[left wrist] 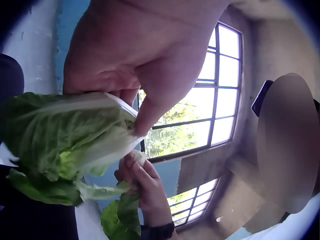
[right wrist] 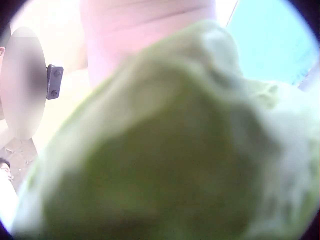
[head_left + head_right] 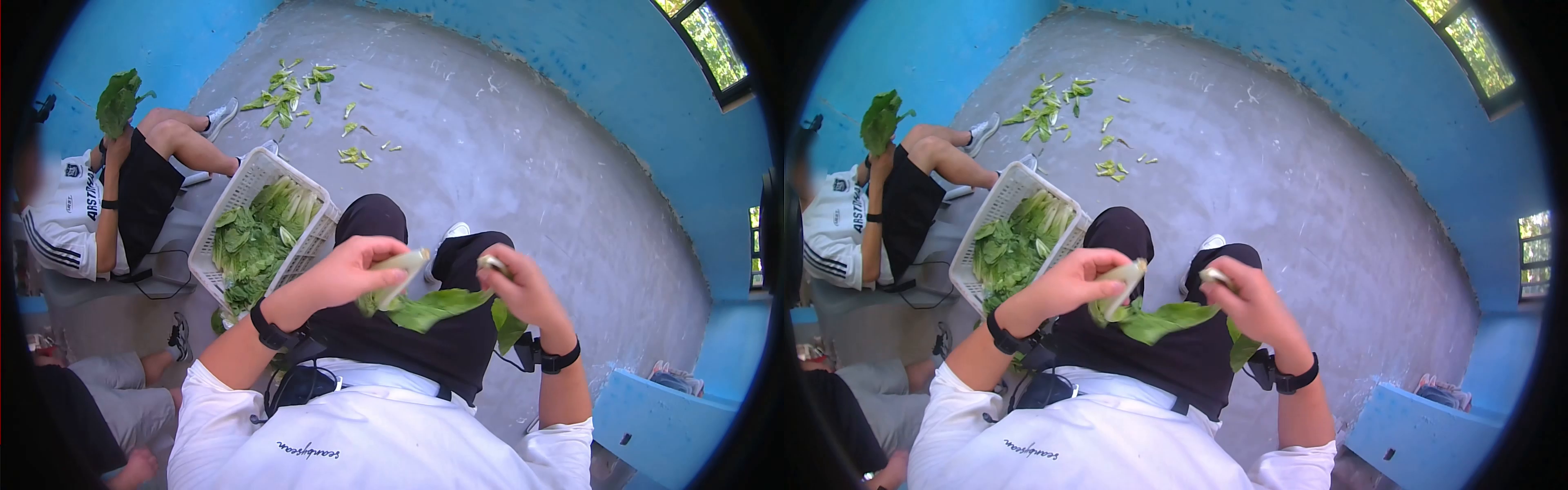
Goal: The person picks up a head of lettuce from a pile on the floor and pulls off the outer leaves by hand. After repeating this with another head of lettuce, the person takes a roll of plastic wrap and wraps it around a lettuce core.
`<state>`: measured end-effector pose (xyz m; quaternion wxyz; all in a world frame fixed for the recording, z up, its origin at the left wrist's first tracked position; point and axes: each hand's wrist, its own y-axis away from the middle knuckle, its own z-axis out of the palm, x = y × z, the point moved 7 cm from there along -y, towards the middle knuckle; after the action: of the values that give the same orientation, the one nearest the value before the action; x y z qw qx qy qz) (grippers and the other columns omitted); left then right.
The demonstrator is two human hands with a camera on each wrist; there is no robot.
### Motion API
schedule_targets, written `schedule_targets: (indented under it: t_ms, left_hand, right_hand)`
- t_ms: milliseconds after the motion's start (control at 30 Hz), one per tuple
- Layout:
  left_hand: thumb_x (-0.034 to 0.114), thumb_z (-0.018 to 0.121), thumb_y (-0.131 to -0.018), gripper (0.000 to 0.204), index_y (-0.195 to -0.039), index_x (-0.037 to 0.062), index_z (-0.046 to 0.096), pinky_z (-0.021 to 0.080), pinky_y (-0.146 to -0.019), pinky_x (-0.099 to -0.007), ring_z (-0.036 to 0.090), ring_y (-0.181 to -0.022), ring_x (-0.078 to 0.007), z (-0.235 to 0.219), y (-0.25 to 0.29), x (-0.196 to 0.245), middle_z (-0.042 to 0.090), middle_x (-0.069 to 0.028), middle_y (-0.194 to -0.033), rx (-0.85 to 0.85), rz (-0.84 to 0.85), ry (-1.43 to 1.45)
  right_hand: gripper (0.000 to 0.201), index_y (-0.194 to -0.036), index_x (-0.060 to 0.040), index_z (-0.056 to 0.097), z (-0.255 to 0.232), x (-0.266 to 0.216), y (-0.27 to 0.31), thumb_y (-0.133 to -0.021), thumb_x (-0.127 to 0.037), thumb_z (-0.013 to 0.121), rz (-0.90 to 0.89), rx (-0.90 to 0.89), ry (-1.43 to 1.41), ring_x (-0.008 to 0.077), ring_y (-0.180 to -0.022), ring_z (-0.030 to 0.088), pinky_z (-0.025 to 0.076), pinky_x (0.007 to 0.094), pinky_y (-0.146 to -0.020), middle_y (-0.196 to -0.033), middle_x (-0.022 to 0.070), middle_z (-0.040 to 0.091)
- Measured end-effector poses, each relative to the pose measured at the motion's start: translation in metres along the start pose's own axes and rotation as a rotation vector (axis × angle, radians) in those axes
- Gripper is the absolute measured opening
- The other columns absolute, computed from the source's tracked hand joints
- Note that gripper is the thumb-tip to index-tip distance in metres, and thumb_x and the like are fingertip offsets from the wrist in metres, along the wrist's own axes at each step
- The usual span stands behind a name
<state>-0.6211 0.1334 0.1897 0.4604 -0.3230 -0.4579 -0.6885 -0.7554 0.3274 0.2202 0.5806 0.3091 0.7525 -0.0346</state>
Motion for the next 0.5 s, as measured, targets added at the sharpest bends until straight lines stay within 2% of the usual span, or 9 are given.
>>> schedule_targets:
  t_ms: [33, 133, 167, 267, 367, 433, 467, 500]
  left_hand:
    - [0.015, 0.060, -0.101, 0.035, -0.132, -0.0006, 0.056, 0.051, -0.095, -0.0322, 0.066, -0.102, -0.0150, -0.003, -0.001, 0.005, 0.068, -0.0071, -0.108, -0.005, 0.061, 0.000]
    - [0.017, 0.057, -0.104, 0.035, -0.135, 0.0012, 0.054, 0.050, -0.098, -0.0340, 0.065, -0.107, -0.0178, -0.001, -0.004, 0.006, 0.066, -0.0087, -0.111, 0.062, 0.093, 0.184]
    - [0.019, 0.053, -0.106, 0.037, -0.139, 0.0025, 0.051, 0.050, -0.099, -0.0345, 0.063, -0.110, -0.0188, 0.001, -0.007, 0.002, 0.064, -0.0086, -0.113, 0.035, 0.106, 0.183]
    - [0.021, 0.049, -0.108, 0.039, -0.142, 0.0023, 0.049, 0.050, -0.099, -0.0338, 0.063, -0.108, -0.0180, 0.013, -0.013, -0.001, 0.064, -0.0077, -0.112, -0.007, 0.072, 0.300]
    - [0.024, 0.045, -0.109, 0.042, -0.146, 0.0032, 0.046, 0.050, -0.086, -0.0303, 0.060, -0.094, -0.0138, 0.022, -0.018, -0.006, 0.062, -0.0055, -0.106, -0.084, 0.016, 0.458]
    - [0.024, 0.049, -0.107, 0.041, -0.144, 0.0049, 0.045, 0.048, -0.077, -0.0276, 0.056, -0.084, -0.0116, 0.029, -0.019, -0.008, 0.061, -0.0053, -0.102, -0.108, -0.028, 0.558]
    - [0.024, 0.050, -0.107, 0.038, -0.140, 0.0054, 0.046, 0.048, -0.077, -0.0274, 0.056, -0.084, -0.0116, 0.030, -0.018, -0.008, 0.061, -0.0057, -0.102, -0.083, -0.003, 0.471]
    - [0.024, 0.051, -0.106, 0.036, -0.137, 0.0059, 0.046, 0.048, -0.076, -0.0272, 0.056, -0.084, -0.0116, 0.032, -0.018, -0.007, 0.061, -0.0062, -0.102, -0.058, 0.022, 0.385]
  right_hand:
    - [0.007, -0.100, -0.0034, 0.063, -0.005, 0.000, 0.001, -0.099, -0.008, 0.058, 0.009, 0.072, -0.161, 0.0058, -0.075, 0.054, 0.043, 0.0248, -0.067, -0.078, -0.0024, 0.059]
    - [0.011, -0.101, -0.0047, 0.063, -0.015, 0.004, 0.003, -0.101, -0.011, 0.054, 0.066, 0.129, -0.305, 0.0051, -0.073, 0.048, 0.039, 0.0225, -0.067, -0.079, -0.0033, 0.058]
    - [0.016, -0.103, -0.0060, 0.063, -0.014, 0.003, 0.003, -0.104, -0.016, 0.051, 0.021, 0.116, -0.327, 0.0061, -0.072, 0.045, 0.036, 0.0221, -0.066, -0.080, -0.0022, 0.056]
    - [0.017, -0.102, -0.0064, 0.061, -0.011, 0.003, 0.000, -0.106, -0.018, 0.050, -0.131, 0.136, -0.455, 0.0071, -0.073, 0.047, 0.037, 0.0228, -0.067, -0.080, -0.0018, 0.052]
    - [0.020, -0.100, -0.0066, 0.059, 0.001, 0.000, -0.006, -0.108, -0.022, 0.048, -0.192, 0.191, -0.806, 0.0079, -0.073, 0.048, 0.037, 0.0235, -0.064, -0.079, -0.0022, 0.048]
    - [0.014, -0.100, -0.0063, 0.057, 0.007, -0.004, -0.005, -0.105, -0.018, 0.053, -0.101, 0.118, -0.901, 0.0072, -0.071, 0.049, 0.038, 0.0238, -0.062, -0.077, -0.0037, 0.046]
    - [0.011, -0.099, -0.0062, 0.057, 0.010, -0.006, -0.005, -0.104, -0.016, 0.055, -0.055, 0.082, -0.948, 0.0068, -0.070, 0.049, 0.039, 0.0240, -0.060, -0.076, -0.0044, 0.045]
    - [0.009, -0.098, -0.0061, 0.057, 0.011, -0.005, -0.005, -0.101, -0.014, 0.059, -0.008, 0.081, -0.855, 0.0060, -0.069, 0.049, 0.039, 0.0237, -0.060, -0.075, -0.0050, 0.045]
